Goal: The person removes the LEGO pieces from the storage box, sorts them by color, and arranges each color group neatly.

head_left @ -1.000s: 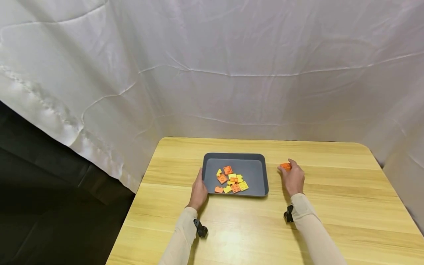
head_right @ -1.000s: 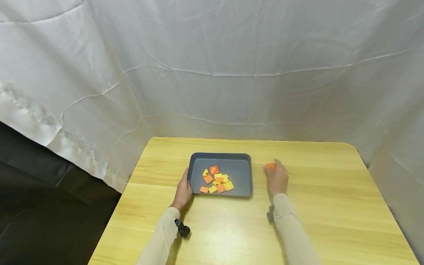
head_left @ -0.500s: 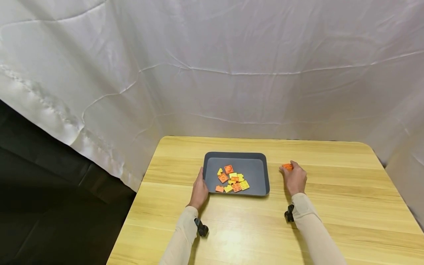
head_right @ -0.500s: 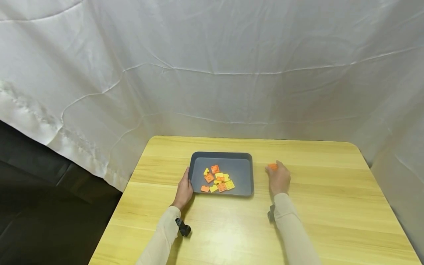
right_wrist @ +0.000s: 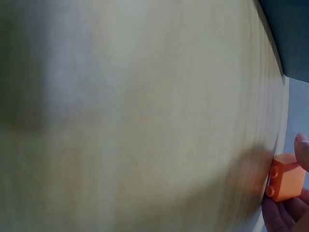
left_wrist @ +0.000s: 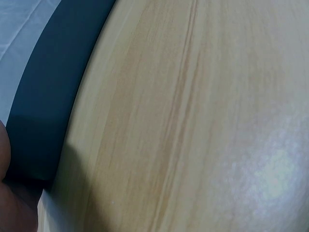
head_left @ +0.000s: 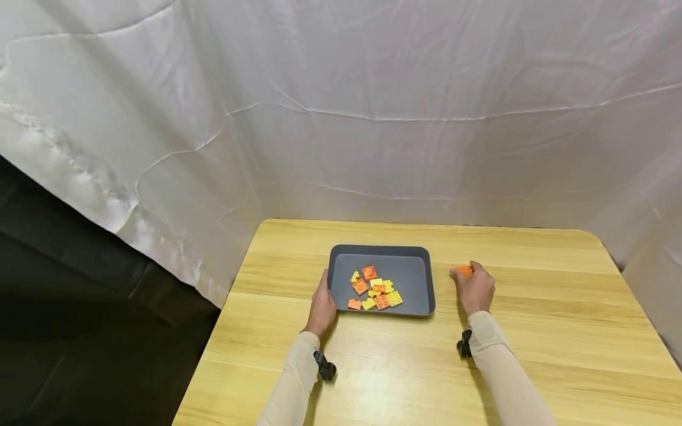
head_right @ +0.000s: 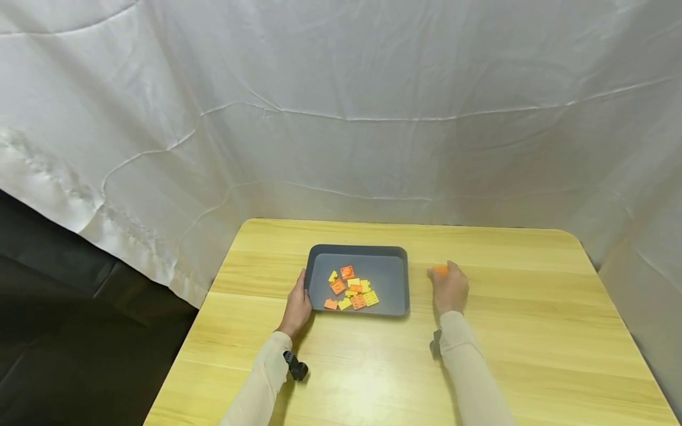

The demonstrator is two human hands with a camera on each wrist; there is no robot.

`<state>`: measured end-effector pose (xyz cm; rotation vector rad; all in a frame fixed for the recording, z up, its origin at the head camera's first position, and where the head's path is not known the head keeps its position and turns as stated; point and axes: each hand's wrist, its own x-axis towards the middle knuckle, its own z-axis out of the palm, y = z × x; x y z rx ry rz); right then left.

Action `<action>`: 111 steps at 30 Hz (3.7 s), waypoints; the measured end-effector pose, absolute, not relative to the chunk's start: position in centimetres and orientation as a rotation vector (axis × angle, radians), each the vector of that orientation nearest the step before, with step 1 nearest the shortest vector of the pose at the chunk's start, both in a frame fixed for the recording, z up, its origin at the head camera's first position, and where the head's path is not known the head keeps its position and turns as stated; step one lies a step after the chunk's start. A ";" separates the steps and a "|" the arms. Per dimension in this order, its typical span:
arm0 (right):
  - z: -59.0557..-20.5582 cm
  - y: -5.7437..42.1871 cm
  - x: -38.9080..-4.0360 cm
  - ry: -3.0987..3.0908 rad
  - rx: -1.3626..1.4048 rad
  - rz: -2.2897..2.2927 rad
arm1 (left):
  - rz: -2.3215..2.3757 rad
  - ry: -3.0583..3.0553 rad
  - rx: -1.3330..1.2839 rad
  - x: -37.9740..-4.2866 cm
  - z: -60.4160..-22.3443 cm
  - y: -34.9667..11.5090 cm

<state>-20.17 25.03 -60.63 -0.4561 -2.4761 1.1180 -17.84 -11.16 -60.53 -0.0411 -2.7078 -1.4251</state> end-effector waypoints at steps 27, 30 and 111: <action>-60.6 25.4 -20.7 -2.531 -0.425 1.148 | -1.403 -2.698 -0.057 -17.8 -60.4 -11.2; -60.4 25.2 -20.6 -2.528 -0.381 1.144 | -1.420 -2.698 -0.050 -17.8 -60.5 -11.2; -60.5 8.8 -21.8 -2.714 0.461 1.471 | -1.384 -2.728 -0.073 -17.2 -60.9 -11.5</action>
